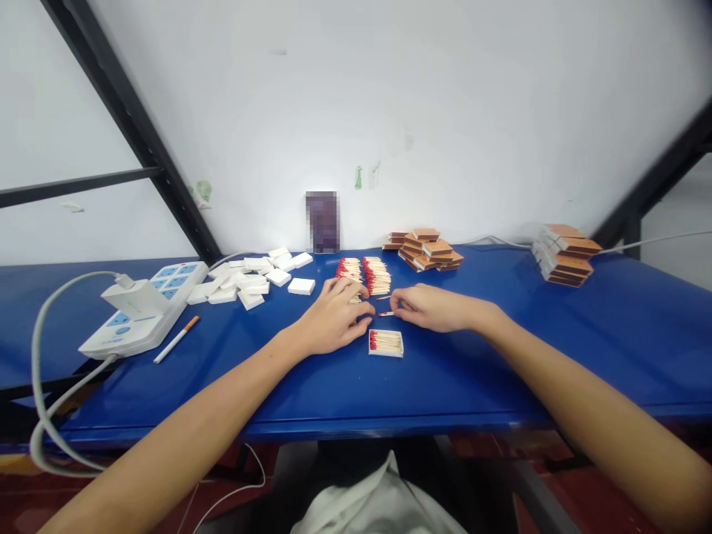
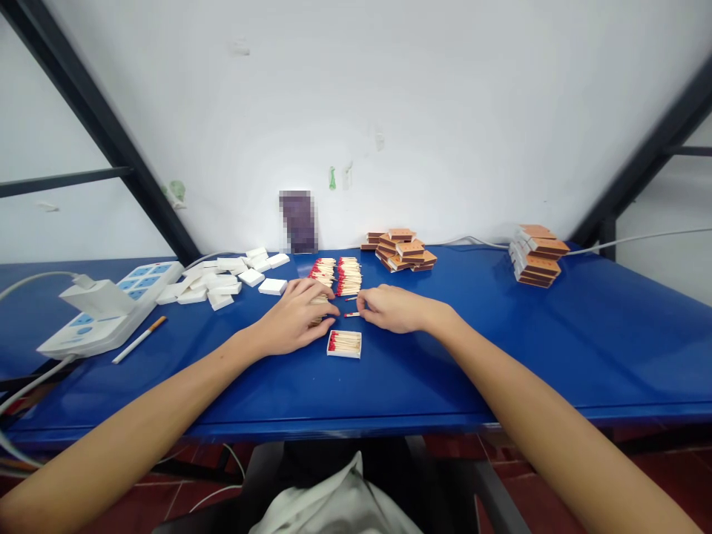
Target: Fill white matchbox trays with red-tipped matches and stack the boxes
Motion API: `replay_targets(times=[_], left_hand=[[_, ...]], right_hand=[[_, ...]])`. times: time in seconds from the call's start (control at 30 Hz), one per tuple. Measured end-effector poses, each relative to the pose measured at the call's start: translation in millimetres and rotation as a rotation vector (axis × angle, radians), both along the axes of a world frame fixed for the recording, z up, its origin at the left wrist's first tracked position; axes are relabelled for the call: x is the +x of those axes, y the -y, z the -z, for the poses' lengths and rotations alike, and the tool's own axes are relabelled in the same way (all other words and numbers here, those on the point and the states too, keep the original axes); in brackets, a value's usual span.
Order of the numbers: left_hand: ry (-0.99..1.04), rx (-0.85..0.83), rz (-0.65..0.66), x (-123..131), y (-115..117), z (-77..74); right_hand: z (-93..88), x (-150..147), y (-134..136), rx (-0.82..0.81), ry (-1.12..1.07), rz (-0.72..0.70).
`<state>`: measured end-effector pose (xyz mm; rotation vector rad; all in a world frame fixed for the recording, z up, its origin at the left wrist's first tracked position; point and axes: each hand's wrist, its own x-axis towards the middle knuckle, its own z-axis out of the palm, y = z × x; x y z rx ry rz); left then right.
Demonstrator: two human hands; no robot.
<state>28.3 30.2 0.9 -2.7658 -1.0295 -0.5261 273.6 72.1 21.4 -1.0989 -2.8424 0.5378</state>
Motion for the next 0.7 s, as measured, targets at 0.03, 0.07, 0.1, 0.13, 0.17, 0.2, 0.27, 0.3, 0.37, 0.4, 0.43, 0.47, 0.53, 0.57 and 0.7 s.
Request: replay_targets(times=[0.03, 0.07, 0.1, 0.13, 0.17, 0.2, 0.27, 0.3, 0.37, 0.4, 0.43, 0.47, 0.53, 0.57, 0.7], left_hand=[[0.000, 0.000, 0.001, -0.2, -0.3, 0.3], [0.003, 0.003, 0.003, -0.5, -0.7, 0.6], [0.008, 0.007, 0.005, -0.7, -1.1, 1.0], [0.015, 0.014, 0.008, -0.8, -1.4, 1.5], [0.022, 0.021, 0.011, -1.0, -1.8, 2.1], [0.028, 0.030, 0.013, -1.2, -2.1, 2.7], [0.031, 0.039, 0.015, -1.7, -2.8, 3.7], [0.030, 0.040, 0.016, -2.1, -3.2, 4.0], [0.029, 0.037, 0.019, -3.2, -3.8, 4.1], [0.031, 0.036, 0.021, -3.7, -4.0, 3.9], [0.035, 0.037, 0.022, -4.3, -4.0, 3.4], [0.043, 0.039, 0.023, -4.6, -3.6, 2.6], [0.058, 0.031, 0.030, -4.8, -1.9, 0.2], [0.061, 0.015, 0.043, -4.5, -0.5, -1.4], [0.046, -0.079, 0.126, -2.4, 6.1, -8.1]], right_hand=[[0.4, 0.4, -0.3, 0.005, 0.003, 0.003], [0.6, 0.9, -0.6, 0.008, 0.001, 0.005], [0.6, 1.4, -0.9, 0.005, -0.008, 0.006], [0.4, 2.0, -1.0, -0.003, -0.023, 0.006], [-0.3, 2.5, -0.8, -0.017, -0.043, 0.006], [-1.5, 2.8, -0.3, -0.035, -0.065, 0.006], [-5.2, 2.6, 2.0, -0.087, -0.107, -0.001], [-7.5, 2.1, 3.7, -0.124, -0.122, -0.011], [-12.3, 0.3, 7.6, -0.221, -0.136, -0.039], [-14.4, -0.8, 9.5, -0.272, -0.133, -0.051], [-16.1, -1.9, 11.2, -0.314, -0.127, -0.059], [-17.3, -3.0, 12.7, -0.348, -0.119, -0.064], [-18.1, -4.8, 14.7, -0.389, -0.112, -0.070], [-18.0, -5.4, 15.2, -0.398, -0.112, -0.071], [-17.5, -6.4, 16.0, -0.366, -0.115, -0.065]])
